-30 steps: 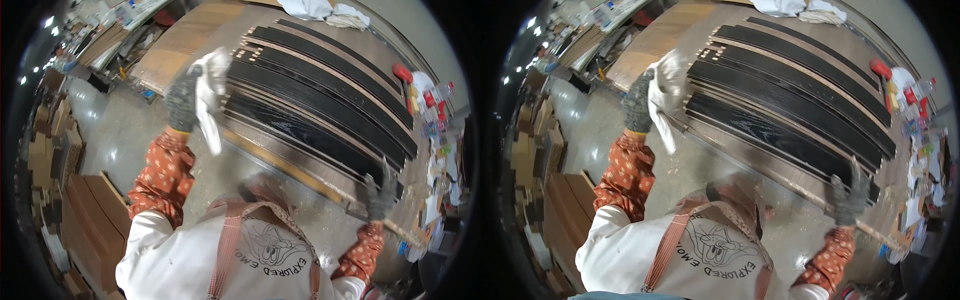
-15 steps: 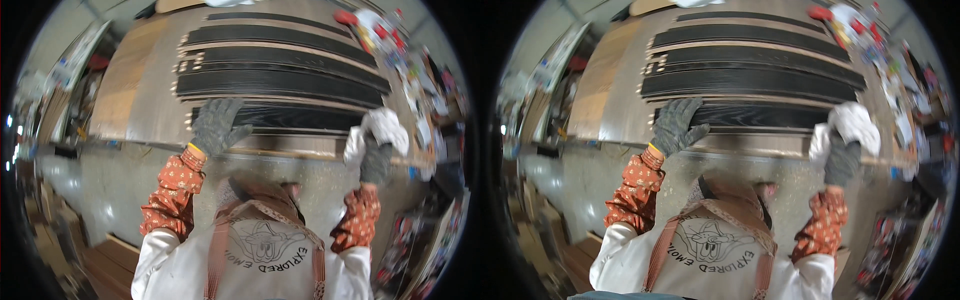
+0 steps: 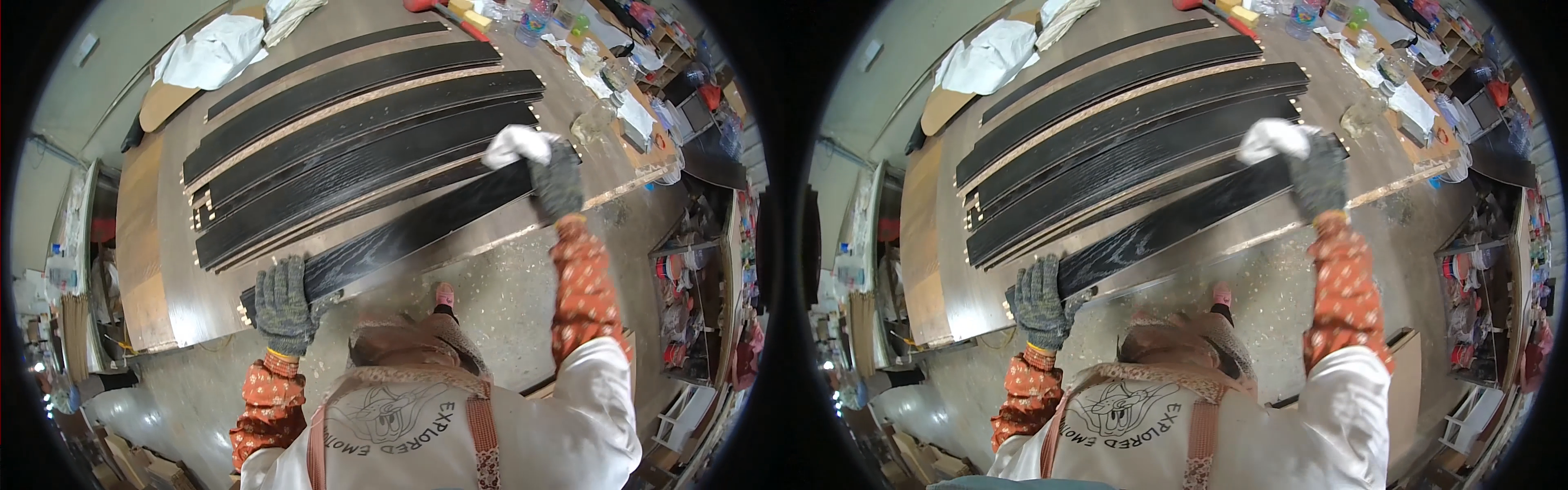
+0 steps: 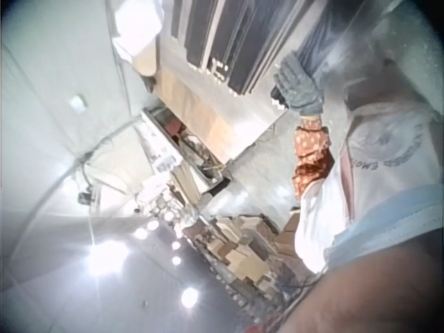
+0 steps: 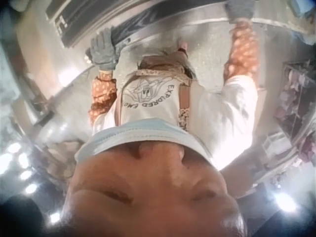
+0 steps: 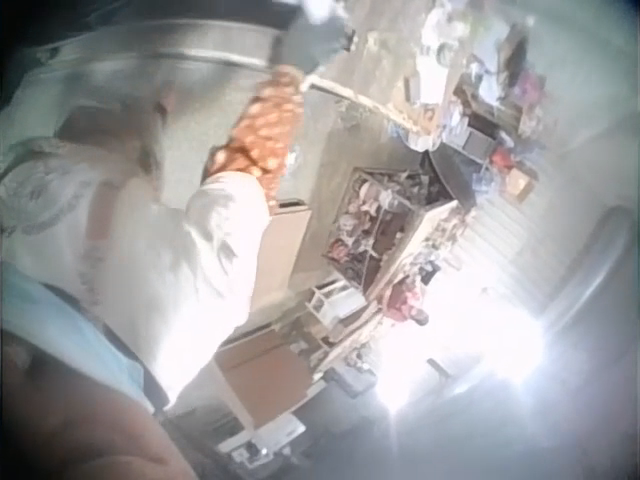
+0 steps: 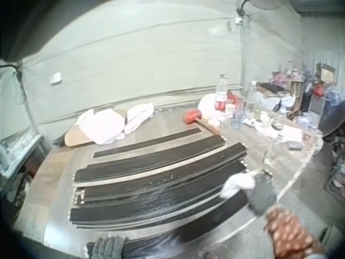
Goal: The person applies liquid from a bottle onto a cloth and wipes down several black wooden furniture components on a workbench.
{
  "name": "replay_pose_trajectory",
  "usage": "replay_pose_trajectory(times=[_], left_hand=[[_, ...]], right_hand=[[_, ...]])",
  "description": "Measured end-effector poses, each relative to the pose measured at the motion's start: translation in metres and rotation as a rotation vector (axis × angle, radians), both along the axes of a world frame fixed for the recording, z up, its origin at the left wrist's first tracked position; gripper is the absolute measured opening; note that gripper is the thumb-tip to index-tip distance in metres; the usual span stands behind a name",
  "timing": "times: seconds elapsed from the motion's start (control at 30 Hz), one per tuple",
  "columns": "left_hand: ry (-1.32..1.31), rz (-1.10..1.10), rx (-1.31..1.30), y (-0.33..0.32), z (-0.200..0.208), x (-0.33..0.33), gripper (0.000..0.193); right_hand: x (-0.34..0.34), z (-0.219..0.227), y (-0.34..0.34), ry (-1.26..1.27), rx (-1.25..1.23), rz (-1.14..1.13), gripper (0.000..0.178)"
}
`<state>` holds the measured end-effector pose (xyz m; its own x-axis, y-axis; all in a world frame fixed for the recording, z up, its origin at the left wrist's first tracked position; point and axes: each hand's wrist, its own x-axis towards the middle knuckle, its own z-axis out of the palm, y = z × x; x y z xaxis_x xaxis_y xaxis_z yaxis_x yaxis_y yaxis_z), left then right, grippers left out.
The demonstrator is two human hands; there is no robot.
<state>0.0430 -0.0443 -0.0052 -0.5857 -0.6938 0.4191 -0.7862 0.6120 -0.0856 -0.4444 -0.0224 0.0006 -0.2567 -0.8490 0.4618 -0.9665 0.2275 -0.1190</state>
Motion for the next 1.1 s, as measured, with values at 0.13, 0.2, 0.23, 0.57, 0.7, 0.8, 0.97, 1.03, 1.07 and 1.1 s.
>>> replay_pose_trajectory(times=[0.13, 0.2, 0.23, 0.57, 0.7, 0.8, 0.97, 1.03, 1.07, 1.1], left_hand=[[-0.086, 0.085, -0.024, 0.006, 0.004, -0.005, 0.081], [-0.066, 0.084, -0.013, 0.007, 0.004, -0.005, 0.082], [-0.088, 0.106, 0.007, 0.009, 0.005, -0.002, 0.082], [-0.165, 0.127, 0.073, 0.004, 0.012, -0.013, 0.082], [-0.081, 0.049, 0.135, 0.006, 0.012, -0.041, 0.081], [-0.121, 0.019, 0.136, 0.004, 0.007, -0.037, 0.080], [-0.150, -0.113, 0.182, -0.002, 0.037, -0.030, 0.071], [-0.052, -0.149, 0.404, -0.008, 0.069, -0.015, 0.050], [0.035, -0.129, 0.683, -0.026, 0.076, -0.015, 0.043], [0.007, -0.128, 0.653, -0.032, 0.072, -0.013, 0.042]], right_hand=[[0.047, 0.015, 0.004, 0.480, 0.421, -0.268, 0.041], [0.093, -0.008, 0.005, -0.170, 0.157, -0.202, 0.055], [0.133, -0.001, 0.012, -0.074, 0.090, 0.058, 0.048], [0.006, 0.032, 0.002, 0.107, 0.300, -0.139, 0.041], [0.043, 0.036, -0.001, -0.109, 0.296, -0.048, 0.046], [0.023, -0.021, 0.006, -0.071, -0.004, 0.136, 0.051], [-0.131, -0.006, 0.033, -0.196, 0.164, -0.443, 0.043], [-0.133, 0.000, 0.035, -0.339, -0.008, -0.589, 0.045], [-0.130, -0.004, 0.049, -0.275, -0.154, -0.545, 0.049], [-0.121, -0.007, 0.056, -0.222, -0.299, -0.484, 0.053]])
